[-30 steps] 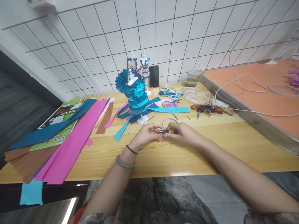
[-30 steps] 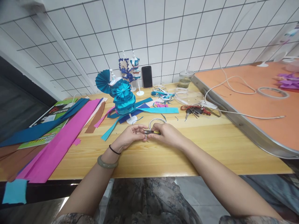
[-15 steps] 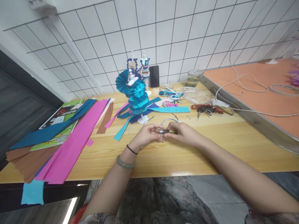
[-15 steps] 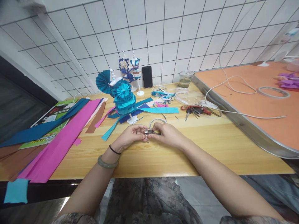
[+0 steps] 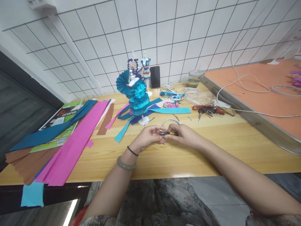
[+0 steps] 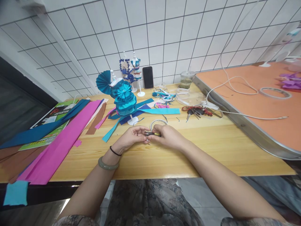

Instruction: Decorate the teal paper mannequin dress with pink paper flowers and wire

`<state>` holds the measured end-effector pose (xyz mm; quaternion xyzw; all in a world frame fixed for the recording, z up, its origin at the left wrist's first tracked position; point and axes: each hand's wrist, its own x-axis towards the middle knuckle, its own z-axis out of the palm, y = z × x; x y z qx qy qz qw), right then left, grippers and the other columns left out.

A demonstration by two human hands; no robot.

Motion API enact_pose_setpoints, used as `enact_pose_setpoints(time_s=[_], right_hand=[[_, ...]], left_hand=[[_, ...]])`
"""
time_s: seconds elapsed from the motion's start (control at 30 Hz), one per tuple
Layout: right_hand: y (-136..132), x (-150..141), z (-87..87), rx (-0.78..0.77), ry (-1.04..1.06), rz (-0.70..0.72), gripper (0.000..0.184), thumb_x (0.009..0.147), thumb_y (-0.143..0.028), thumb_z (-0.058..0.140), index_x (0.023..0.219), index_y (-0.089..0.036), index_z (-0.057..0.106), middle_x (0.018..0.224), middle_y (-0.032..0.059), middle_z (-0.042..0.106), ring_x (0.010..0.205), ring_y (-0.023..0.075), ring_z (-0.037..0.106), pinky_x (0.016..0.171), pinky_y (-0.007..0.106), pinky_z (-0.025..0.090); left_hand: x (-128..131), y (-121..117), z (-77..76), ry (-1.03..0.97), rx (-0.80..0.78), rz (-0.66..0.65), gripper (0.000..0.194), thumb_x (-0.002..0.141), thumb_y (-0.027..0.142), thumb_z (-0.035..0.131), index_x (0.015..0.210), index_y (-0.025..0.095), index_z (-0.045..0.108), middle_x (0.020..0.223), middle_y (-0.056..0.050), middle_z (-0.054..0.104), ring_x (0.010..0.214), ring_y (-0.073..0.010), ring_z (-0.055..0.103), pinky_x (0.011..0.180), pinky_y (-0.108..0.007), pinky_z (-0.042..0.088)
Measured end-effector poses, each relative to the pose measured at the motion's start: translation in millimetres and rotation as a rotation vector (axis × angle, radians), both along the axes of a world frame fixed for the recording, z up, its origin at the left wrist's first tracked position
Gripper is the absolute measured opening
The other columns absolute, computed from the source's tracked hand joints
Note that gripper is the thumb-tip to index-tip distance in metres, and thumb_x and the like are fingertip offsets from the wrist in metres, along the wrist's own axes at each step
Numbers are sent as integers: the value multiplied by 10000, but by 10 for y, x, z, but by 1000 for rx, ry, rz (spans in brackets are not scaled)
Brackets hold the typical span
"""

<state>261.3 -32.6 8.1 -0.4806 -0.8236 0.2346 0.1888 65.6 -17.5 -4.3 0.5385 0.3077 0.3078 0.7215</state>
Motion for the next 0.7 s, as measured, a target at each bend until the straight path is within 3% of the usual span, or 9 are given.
enact_pose_setpoints(time_s=[0.13,0.4,0.7], right_hand=[[-7,2,7,7,11,5,298,807,-479,468,786,-186,519,631,1,545,556,127,480,508,221,293],[-5,7,24,21,34,16,290,802,-467,478,767,-181,515,625,-5,522,550,116,459,506,212,291],[-9,7,28,15,26,18,314,792,-491,476,795,-178,510,670,7,540,577,128,474,519,222,307]], left_hand=[[-11,3,-17,-1,10,-15,428,618,236,711,1009,121,582,915,-108,645,689,-164,640,716,-340,494],[-19,-6,-2,-5,25,-34,395,648,211,688,1017,126,578,813,-69,631,693,-170,640,688,-316,496],[-43,5,51,23,4,25,557,599,193,722,1113,155,512,749,-9,577,629,-154,631,656,-325,501]])
